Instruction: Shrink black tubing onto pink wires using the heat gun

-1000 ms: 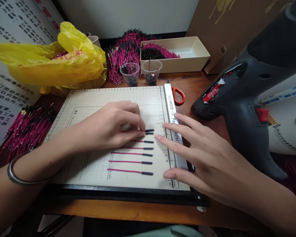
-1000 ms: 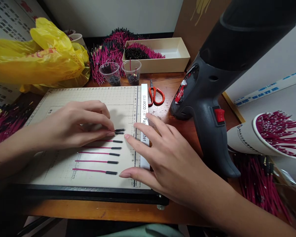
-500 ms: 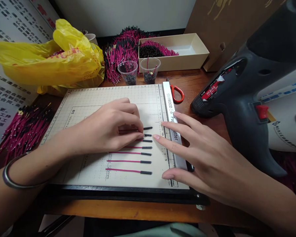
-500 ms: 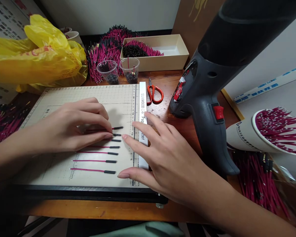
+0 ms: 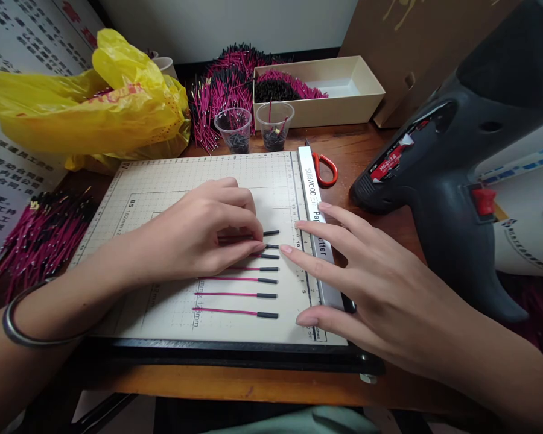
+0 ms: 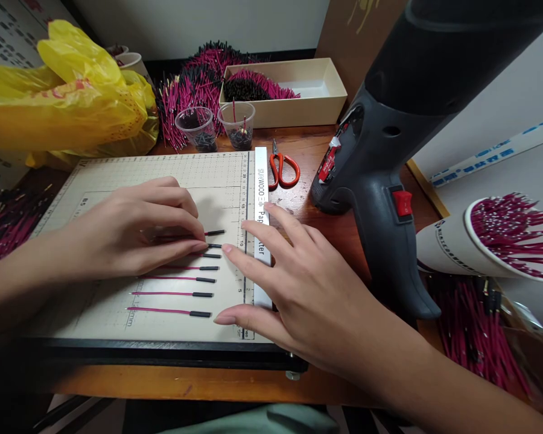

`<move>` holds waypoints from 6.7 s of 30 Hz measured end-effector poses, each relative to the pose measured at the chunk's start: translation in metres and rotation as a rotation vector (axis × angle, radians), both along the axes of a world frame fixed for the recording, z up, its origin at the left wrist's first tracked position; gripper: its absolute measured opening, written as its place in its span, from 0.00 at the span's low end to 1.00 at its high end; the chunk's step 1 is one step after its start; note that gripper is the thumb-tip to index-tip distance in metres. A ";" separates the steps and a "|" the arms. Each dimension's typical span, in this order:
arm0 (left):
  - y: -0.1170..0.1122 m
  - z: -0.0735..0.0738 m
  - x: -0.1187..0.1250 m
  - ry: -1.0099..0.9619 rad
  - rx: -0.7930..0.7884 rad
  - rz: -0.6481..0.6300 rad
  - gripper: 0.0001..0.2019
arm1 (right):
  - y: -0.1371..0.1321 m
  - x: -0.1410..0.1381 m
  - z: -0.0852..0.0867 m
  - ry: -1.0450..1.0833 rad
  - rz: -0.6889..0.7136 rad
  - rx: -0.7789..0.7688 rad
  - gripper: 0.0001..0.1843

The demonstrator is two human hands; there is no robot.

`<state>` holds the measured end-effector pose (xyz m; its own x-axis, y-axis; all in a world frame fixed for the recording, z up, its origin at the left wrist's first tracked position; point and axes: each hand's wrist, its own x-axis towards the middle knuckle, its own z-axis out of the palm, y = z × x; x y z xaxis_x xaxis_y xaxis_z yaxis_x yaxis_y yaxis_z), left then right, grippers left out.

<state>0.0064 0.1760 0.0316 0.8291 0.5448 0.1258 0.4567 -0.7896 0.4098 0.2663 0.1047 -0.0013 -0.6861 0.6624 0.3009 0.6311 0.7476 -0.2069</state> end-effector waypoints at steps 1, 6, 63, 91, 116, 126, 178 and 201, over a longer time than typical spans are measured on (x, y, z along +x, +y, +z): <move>0.000 0.000 0.000 0.003 -0.003 0.002 0.10 | 0.000 0.000 0.000 0.004 -0.003 -0.002 0.29; 0.001 0.000 0.000 0.004 -0.011 -0.001 0.10 | -0.001 0.001 -0.003 0.009 -0.007 -0.006 0.29; -0.004 -0.001 0.002 0.008 0.024 0.056 0.09 | 0.000 -0.002 0.002 -0.013 -0.005 0.026 0.31; 0.001 -0.008 0.005 -0.075 -0.070 0.173 0.09 | 0.009 -0.009 0.005 -0.033 -0.071 0.004 0.29; -0.001 -0.004 0.006 -0.052 -0.080 0.165 0.10 | 0.006 -0.008 0.006 -0.016 -0.077 -0.018 0.29; 0.000 -0.003 0.005 -0.042 -0.094 0.180 0.09 | 0.004 -0.007 0.007 -0.010 -0.084 -0.011 0.29; 0.002 -0.006 0.000 -0.068 -0.139 0.135 0.08 | 0.000 -0.001 0.002 0.050 0.043 0.025 0.28; -0.089 -0.006 -0.025 -0.395 0.059 0.847 0.10 | -0.019 0.037 -0.006 0.158 -0.791 0.242 0.30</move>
<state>-0.0190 0.0872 0.0254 0.0501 0.9315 0.3604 0.7257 -0.2818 0.6276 0.3032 0.0859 -0.0071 0.0158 0.8349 0.5502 0.9647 0.1320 -0.2280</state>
